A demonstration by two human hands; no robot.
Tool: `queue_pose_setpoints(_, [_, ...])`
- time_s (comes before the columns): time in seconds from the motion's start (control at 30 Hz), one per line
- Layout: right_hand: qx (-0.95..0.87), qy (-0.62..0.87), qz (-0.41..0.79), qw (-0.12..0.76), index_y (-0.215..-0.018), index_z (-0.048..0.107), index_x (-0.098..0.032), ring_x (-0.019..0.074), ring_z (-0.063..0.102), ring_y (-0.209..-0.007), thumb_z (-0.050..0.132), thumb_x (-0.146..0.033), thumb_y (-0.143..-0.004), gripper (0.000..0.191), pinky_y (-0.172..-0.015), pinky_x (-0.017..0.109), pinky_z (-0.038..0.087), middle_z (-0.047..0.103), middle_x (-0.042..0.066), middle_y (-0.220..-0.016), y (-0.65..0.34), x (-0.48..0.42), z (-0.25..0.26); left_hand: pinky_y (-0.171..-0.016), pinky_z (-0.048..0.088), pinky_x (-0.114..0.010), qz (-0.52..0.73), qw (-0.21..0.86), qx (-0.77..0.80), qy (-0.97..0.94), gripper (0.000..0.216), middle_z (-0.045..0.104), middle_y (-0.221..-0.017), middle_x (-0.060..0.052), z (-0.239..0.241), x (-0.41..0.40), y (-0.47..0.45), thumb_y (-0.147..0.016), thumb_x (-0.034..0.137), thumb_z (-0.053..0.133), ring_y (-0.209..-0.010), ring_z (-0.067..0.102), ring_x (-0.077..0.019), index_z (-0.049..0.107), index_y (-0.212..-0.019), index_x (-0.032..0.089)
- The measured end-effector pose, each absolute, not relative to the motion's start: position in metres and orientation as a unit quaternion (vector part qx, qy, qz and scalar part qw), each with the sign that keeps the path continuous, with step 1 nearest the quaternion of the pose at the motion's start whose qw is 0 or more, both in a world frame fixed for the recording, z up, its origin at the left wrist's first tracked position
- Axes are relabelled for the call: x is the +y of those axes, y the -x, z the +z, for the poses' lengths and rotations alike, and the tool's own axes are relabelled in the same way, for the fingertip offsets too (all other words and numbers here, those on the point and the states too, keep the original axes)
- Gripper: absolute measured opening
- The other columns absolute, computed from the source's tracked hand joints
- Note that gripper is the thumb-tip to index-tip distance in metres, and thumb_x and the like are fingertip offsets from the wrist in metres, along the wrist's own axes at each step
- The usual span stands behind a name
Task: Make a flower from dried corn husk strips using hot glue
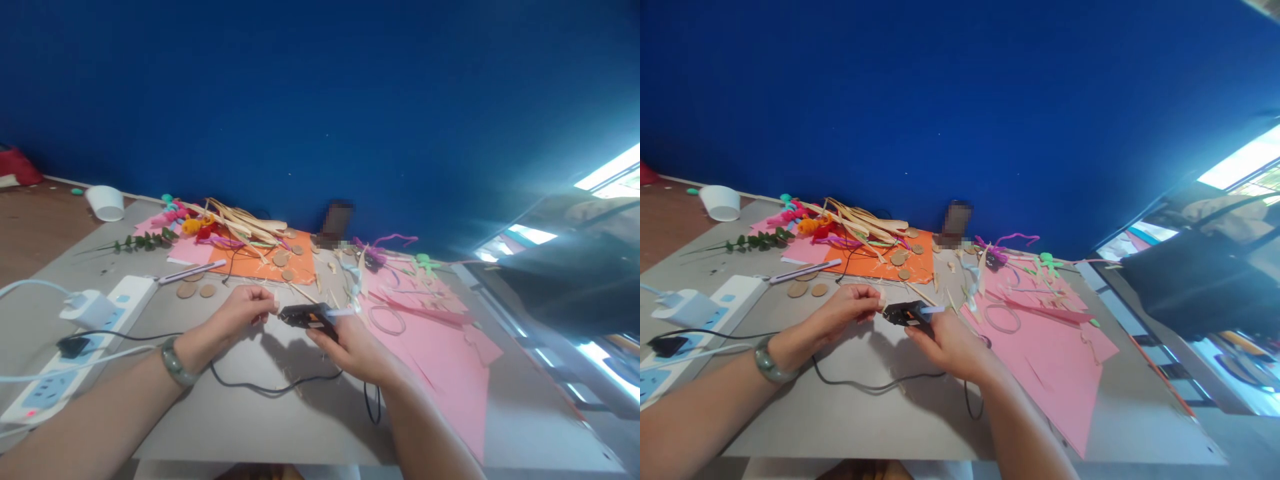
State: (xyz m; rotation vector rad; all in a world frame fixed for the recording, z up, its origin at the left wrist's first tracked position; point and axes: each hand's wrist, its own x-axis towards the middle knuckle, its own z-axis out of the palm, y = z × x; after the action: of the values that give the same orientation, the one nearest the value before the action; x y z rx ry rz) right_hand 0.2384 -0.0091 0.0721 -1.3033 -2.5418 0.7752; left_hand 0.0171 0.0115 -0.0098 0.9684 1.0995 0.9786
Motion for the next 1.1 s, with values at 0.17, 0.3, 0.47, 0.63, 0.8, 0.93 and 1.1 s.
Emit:
queue_pose_setpoints(0.17, [-0.856,0.434,0.263,0.101,-0.084,0.061,-0.015,0.0135,0.047,-0.054,0.044,-0.033,-0.092,0.026,-0.056,0.024,0.036,0.056,0.001,-0.059,-0.2392,-0.0089,0.0724,-0.04,0.029,-0.018,0.432,0.629,0.488,-0.424,0.015,0.056,-0.048,0.001,-0.0104,0.0122,-0.0166,-0.063,0.026,0.072,-0.041,0.043,-0.0066,0.062,-0.061,0.014])
queue_pose_setpoints(0.3, [-0.856,0.437,0.259,0.1,-0.083,0.061,-0.014,0.0126,0.045,-0.052,0.044,-0.033,-0.092,0.027,-0.054,0.024,0.036,0.057,0.001,-0.06,-0.2376,-0.0088,0.0729,-0.041,0.029,-0.018,0.433,0.631,0.484,-0.424,0.013,0.056,-0.049,0.001,-0.0106,0.0116,-0.0178,-0.064,0.024,0.071,-0.041,0.043,-0.0061,0.062,-0.062,0.014])
queue_pose_setpoints(0.47, [-0.855,0.428,0.279,0.093,-0.096,0.062,-0.014,0.0142,0.051,-0.057,0.044,-0.031,-0.092,0.025,-0.057,0.024,0.038,0.061,0.002,-0.065,-0.2382,-0.0084,0.0741,-0.041,0.03,-0.017,0.435,0.629,0.486,-0.423,0.013,0.056,-0.049,0.002,-0.0111,0.0117,-0.0176,-0.064,0.024,0.071,-0.042,0.044,-0.0061,0.062,-0.062,0.014])
queue_pose_setpoints(0.63, [-0.857,0.428,0.268,0.104,-0.09,0.062,-0.014,0.0135,0.049,-0.058,0.045,-0.031,-0.091,0.024,-0.058,0.024,0.038,0.059,0.002,-0.066,-0.2388,-0.0077,0.0731,-0.041,0.029,-0.018,0.432,0.632,0.484,-0.425,0.013,0.057,-0.05,0.001,-0.0112,0.0116,-0.0174,-0.064,0.023,0.07,-0.042,0.043,-0.006,0.061,-0.063,0.014])
queue_pose_setpoints(0.8, [-0.854,0.429,0.274,0.108,-0.085,0.061,-0.014,0.0128,0.047,-0.054,0.045,-0.03,-0.091,0.023,-0.055,0.023,0.035,0.056,0.0,-0.06,-0.2377,-0.0088,0.0728,-0.042,0.029,-0.018,0.431,0.633,0.482,-0.425,0.014,0.055,-0.049,0.002,-0.0134,0.0117,-0.0175,-0.064,0.024,0.07,-0.041,0.042,-0.0059,0.061,-0.063,0.013])
queue_pose_setpoints(0.93, [-0.847,0.44,0.277,0.11,-0.078,0.058,-0.015,0.0127,0.045,-0.052,0.046,-0.031,-0.09,0.024,-0.052,0.023,0.033,0.052,-0.001,-0.056,-0.2393,-0.0071,0.0736,-0.042,0.029,-0.018,0.433,0.639,0.477,-0.421,0.015,0.058,-0.052,0.001,-0.0143,0.0121,-0.0176,-0.064,0.025,0.071,-0.043,0.043,-0.0063,0.062,-0.064,0.013])
queue_pose_setpoints(1.1, [-0.852,0.425,0.285,0.112,-0.084,0.06,-0.015,0.0132,0.047,-0.054,0.045,-0.031,-0.091,0.024,-0.055,0.023,0.036,0.054,-0.001,-0.057,-0.2399,-0.0071,0.0733,-0.041,0.028,-0.018,0.439,0.646,0.469,-0.413,0.015,0.056,-0.05,0.002,-0.0125,0.0118,-0.018,-0.064,0.024,0.071,-0.042,0.041,-0.0056,0.061,-0.063,0.014])
